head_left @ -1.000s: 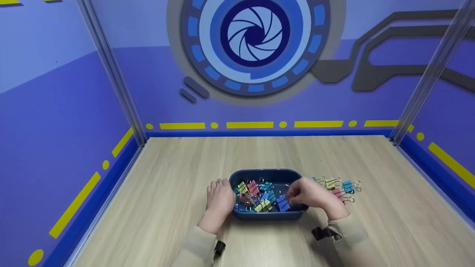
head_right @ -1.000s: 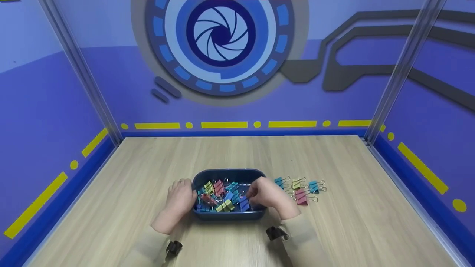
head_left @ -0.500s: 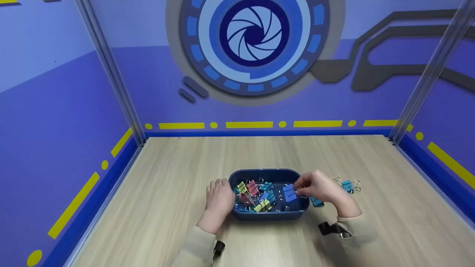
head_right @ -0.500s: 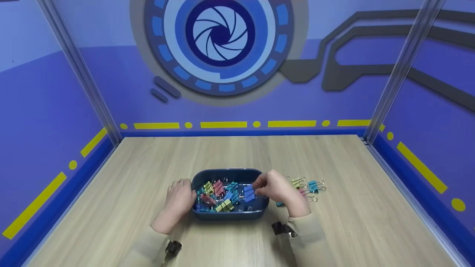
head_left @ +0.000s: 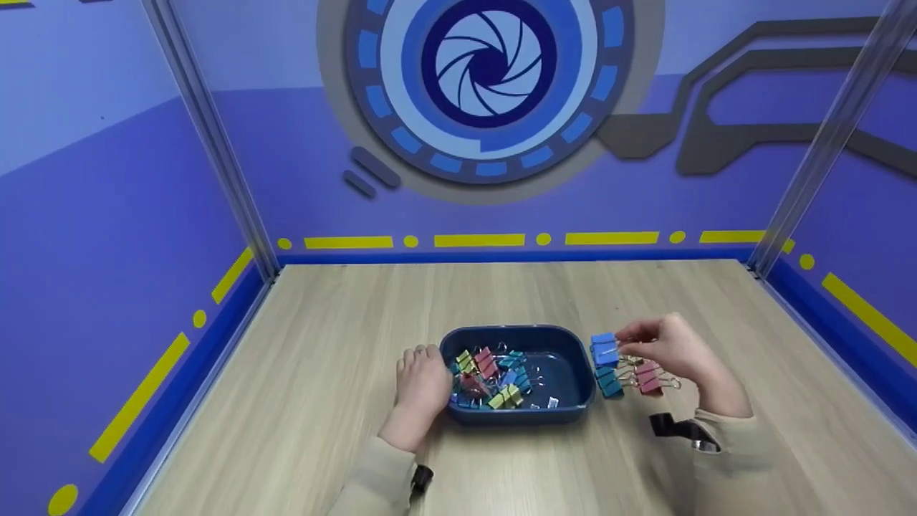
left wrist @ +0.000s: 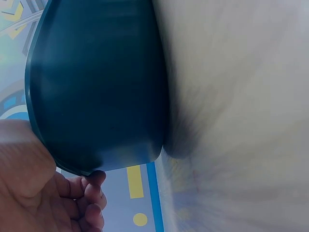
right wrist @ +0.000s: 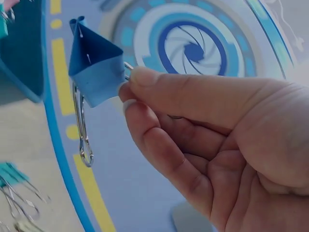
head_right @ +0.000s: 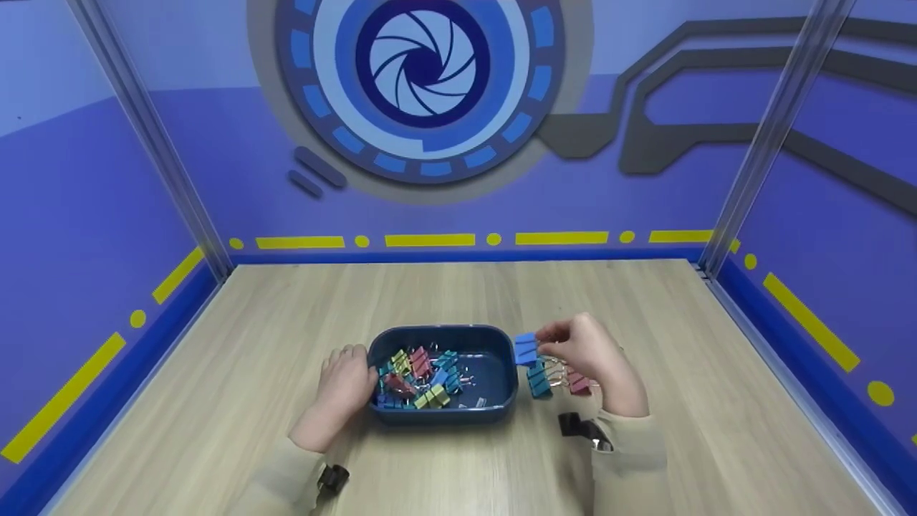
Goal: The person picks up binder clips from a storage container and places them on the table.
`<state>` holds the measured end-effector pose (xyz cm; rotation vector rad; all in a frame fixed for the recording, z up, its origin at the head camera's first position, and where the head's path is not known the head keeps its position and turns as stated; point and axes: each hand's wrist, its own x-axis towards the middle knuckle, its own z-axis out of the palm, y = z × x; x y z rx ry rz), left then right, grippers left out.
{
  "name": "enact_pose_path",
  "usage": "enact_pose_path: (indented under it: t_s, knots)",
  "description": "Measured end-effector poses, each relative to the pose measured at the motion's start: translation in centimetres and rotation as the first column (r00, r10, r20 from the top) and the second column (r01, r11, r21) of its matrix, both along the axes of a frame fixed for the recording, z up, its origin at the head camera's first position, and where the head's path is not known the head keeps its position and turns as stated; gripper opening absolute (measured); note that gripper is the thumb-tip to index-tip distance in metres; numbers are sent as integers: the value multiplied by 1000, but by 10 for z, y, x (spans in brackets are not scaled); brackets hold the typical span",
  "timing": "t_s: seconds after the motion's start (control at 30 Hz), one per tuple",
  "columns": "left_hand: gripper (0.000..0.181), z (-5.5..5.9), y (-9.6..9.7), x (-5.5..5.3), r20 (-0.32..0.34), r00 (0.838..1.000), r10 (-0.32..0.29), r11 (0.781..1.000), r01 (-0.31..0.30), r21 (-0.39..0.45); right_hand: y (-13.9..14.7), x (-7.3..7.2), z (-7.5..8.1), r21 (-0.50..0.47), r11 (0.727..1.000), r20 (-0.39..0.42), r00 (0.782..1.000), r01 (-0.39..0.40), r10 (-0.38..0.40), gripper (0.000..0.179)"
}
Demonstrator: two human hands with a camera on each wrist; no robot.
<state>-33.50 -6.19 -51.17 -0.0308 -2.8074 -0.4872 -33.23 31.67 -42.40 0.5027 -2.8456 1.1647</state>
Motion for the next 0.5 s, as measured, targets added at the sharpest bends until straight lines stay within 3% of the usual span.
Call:
enact_pose_path:
  t_s: [0.2,0.5]
  knots:
    - [24,1,-1,1,-15,1000,-2,1000,2,-7,30,6,3,74,991,57,992,111,-115,30]
    - [20,-1,-1,1,-27,1000,-13,1000,13,0,80,16,-1,144,967,105,969,209,-225,40]
